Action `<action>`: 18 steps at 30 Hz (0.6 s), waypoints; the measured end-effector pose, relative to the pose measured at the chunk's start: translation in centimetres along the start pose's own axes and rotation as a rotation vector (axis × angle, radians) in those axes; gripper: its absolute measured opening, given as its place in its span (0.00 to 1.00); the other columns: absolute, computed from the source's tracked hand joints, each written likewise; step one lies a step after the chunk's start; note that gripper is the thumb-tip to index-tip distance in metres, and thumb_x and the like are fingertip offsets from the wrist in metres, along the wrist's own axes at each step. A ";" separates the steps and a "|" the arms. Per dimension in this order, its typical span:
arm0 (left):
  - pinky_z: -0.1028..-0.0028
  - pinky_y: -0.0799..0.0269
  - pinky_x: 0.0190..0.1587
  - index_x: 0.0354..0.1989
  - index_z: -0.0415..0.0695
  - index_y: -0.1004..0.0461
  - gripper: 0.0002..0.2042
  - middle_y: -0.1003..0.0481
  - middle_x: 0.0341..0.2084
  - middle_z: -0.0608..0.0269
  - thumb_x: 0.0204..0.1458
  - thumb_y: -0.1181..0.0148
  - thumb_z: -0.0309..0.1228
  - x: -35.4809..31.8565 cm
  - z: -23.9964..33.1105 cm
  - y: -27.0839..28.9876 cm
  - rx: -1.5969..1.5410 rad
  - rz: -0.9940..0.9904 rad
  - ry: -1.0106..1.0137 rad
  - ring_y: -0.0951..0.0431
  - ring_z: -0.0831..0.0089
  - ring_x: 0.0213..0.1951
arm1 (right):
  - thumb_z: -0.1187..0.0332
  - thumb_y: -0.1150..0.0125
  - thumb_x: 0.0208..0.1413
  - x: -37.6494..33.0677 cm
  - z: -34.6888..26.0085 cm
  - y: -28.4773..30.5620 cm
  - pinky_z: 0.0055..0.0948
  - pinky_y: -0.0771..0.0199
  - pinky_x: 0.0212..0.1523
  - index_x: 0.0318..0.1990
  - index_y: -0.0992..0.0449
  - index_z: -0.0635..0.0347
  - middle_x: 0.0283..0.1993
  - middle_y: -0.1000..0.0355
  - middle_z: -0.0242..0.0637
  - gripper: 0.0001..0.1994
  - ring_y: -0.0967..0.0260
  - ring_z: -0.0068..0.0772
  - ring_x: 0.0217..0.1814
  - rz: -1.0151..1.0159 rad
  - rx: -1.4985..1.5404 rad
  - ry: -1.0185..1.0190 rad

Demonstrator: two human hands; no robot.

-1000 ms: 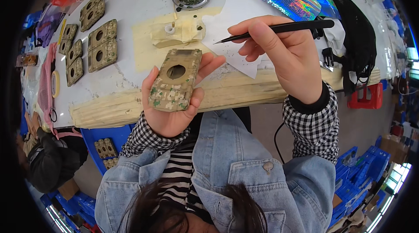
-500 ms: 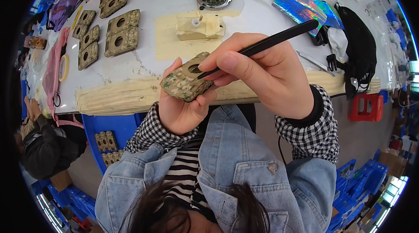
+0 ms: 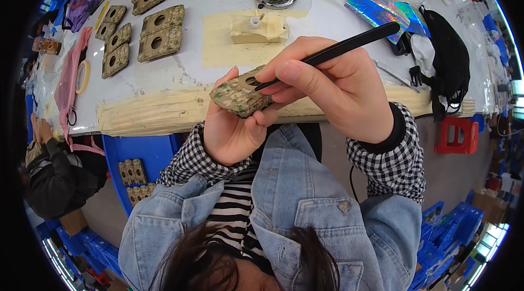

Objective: Applying small decorative or camouflage elements to the surface of model tank hulls using a brush and tweezers.

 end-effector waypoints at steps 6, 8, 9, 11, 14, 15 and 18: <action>0.74 0.19 0.38 0.50 0.33 0.39 0.28 0.33 0.42 0.46 0.59 0.64 0.50 0.0 0.0 -0.1 -0.007 -0.005 0.007 0.25 0.62 0.36 | 0.69 0.52 0.61 0.0 0.1 -0.1 0.20 0.24 0.39 0.39 0.27 0.70 0.36 0.27 0.37 0.11 0.26 0.25 0.38 0.002 -0.004 0.000; 0.73 0.20 0.39 0.51 0.34 0.38 0.28 0.31 0.42 0.46 0.59 0.65 0.50 -0.1 0.0 0.0 -0.021 -0.021 0.016 0.24 0.60 0.37 | 0.69 0.52 0.61 0.0 0.1 -0.1 0.20 0.24 0.39 0.39 0.27 0.70 0.36 0.27 0.37 0.11 0.26 0.24 0.38 0.003 -0.003 -0.001; 0.71 0.20 0.40 0.52 0.35 0.38 0.27 0.30 0.42 0.46 0.60 0.65 0.49 -0.1 0.1 0.2 -0.034 -0.037 0.027 0.24 0.58 0.38 | 0.69 0.52 0.61 0.0 0.0 -0.1 0.20 0.24 0.39 0.39 0.27 0.70 0.36 0.27 0.37 0.11 0.26 0.24 0.38 0.003 -0.002 -0.003; 0.70 0.21 0.41 0.53 0.35 0.37 0.27 0.28 0.42 0.46 0.60 0.66 0.48 -0.1 0.2 0.3 -0.044 -0.049 0.035 0.23 0.56 0.39 | 0.69 0.52 0.61 0.0 0.0 -0.2 0.20 0.24 0.39 0.39 0.27 0.69 0.36 0.27 0.37 0.11 0.26 0.24 0.38 0.003 -0.004 -0.004; 0.70 0.20 0.40 0.52 0.36 0.37 0.26 0.28 0.42 0.46 0.60 0.65 0.48 -0.1 0.2 0.4 -0.039 -0.038 0.033 0.23 0.57 0.38 | 0.69 0.52 0.61 0.0 0.0 -0.3 0.20 0.24 0.39 0.39 0.27 0.69 0.36 0.27 0.37 0.11 0.26 0.24 0.38 0.006 -0.013 -0.004; 0.70 0.20 0.40 0.52 0.36 0.36 0.26 0.28 0.42 0.46 0.60 0.65 0.48 -0.1 0.2 0.3 -0.040 -0.036 0.033 0.23 0.57 0.38 | 0.69 0.52 0.61 0.0 0.0 -0.3 0.20 0.24 0.39 0.39 0.27 0.69 0.36 0.27 0.37 0.11 0.26 0.24 0.38 0.008 -0.016 -0.005; 0.71 0.20 0.39 0.52 0.36 0.36 0.26 0.27 0.41 0.47 0.60 0.65 0.48 -0.1 0.2 0.2 -0.042 -0.032 0.032 0.23 0.57 0.37 | 0.69 0.52 0.61 0.0 0.0 -0.4 0.21 0.24 0.39 0.39 0.27 0.69 0.35 0.27 0.37 0.11 0.26 0.25 0.38 0.007 -0.018 -0.004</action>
Point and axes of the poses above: each hand's wrist, its own x-axis towards the middle knuckle, its own y-axis out of the back of the hand, z = x × y, the point moved 1 cm from there along x, towards the middle knuckle
